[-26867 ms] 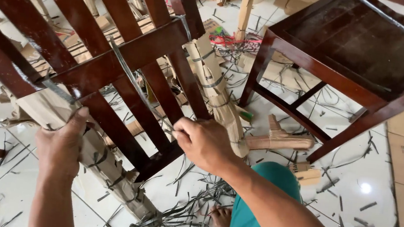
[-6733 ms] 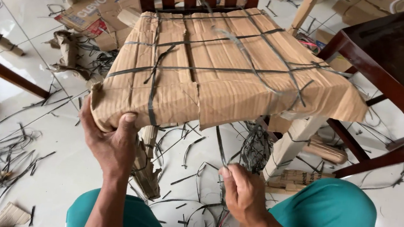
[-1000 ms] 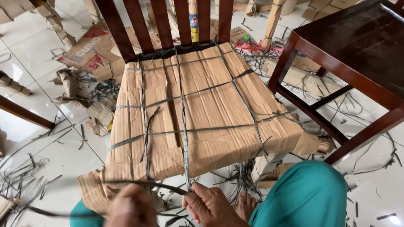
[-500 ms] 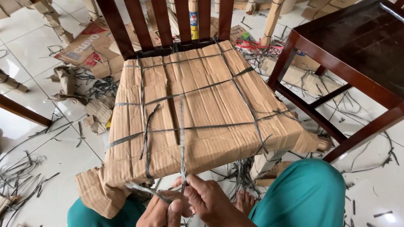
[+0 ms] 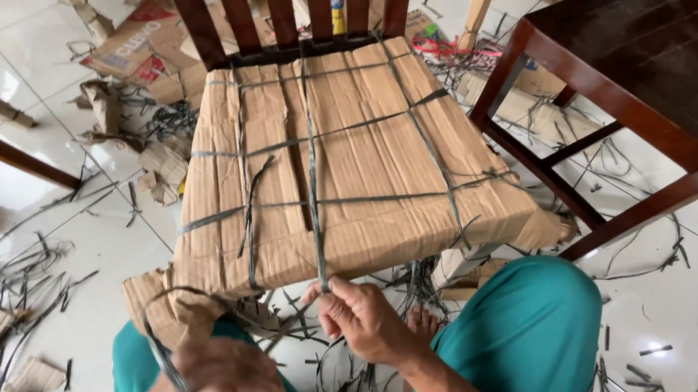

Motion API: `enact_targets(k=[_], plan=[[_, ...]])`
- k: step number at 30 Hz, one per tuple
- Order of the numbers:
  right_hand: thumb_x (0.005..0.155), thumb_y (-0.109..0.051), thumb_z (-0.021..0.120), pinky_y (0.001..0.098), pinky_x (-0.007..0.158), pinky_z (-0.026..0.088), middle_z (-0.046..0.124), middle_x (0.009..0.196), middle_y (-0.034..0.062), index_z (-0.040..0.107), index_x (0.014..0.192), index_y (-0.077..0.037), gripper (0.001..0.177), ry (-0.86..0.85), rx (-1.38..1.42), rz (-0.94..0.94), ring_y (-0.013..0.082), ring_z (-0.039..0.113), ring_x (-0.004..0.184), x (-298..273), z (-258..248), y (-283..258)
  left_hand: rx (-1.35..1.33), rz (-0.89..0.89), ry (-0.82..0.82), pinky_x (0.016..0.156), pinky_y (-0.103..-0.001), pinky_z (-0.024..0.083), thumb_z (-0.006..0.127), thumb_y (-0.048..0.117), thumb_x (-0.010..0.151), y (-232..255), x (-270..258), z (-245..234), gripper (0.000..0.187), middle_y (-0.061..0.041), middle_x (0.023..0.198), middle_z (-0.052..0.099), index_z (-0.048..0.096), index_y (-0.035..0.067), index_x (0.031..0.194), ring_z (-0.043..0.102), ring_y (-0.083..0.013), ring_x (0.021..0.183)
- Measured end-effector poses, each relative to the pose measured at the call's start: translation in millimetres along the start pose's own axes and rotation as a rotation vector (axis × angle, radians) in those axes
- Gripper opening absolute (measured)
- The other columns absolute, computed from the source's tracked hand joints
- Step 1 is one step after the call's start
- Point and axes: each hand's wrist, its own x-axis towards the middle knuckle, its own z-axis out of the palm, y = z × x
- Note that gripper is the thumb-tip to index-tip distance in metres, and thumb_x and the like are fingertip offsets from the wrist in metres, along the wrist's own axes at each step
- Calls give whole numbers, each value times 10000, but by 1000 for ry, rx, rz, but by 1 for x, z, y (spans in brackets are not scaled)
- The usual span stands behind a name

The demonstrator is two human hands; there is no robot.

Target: Securing cardboard packaging to a wooden chair seat using plastic straps and manual knotting.

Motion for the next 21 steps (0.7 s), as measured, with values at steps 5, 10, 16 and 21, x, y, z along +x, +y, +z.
enact_targets(k=[5,10,16,21], plan=[[1091,-256,444,301,673,533,616,681,60,625,1201,38,362,-60,199,166,166,580,622,2,-8,-10,-805,-199,755,542,-188,600,420,83,1129,26,70,-2,198,-96,908,613,596,6,1082,620,-133,657],[1096,-287,463,318,611,557,618,696,75,629,952,-54,320,-41,277,189,186,613,618,-3,-9,-9,-561,-562,672,510,-219,516,375,282,1110,10,86,4,405,-121,896,672,609,-32,1213,619,-132,552],[1089,-356,465,280,562,468,596,692,67,599,905,-70,365,-21,319,169,149,568,594,-2,-9,-18,-548,-782,264,607,-268,576,449,389,1004,5,66,46,458,-84,1008,681,691,92,1254,661,-112,629],[1011,-518,493,265,564,437,624,662,75,534,837,-109,446,-44,200,291,138,586,584,2,-9,-32,-550,-593,297,555,-257,492,388,374,1077,12,72,46,525,-4,651,648,665,100,724,626,-105,602]])
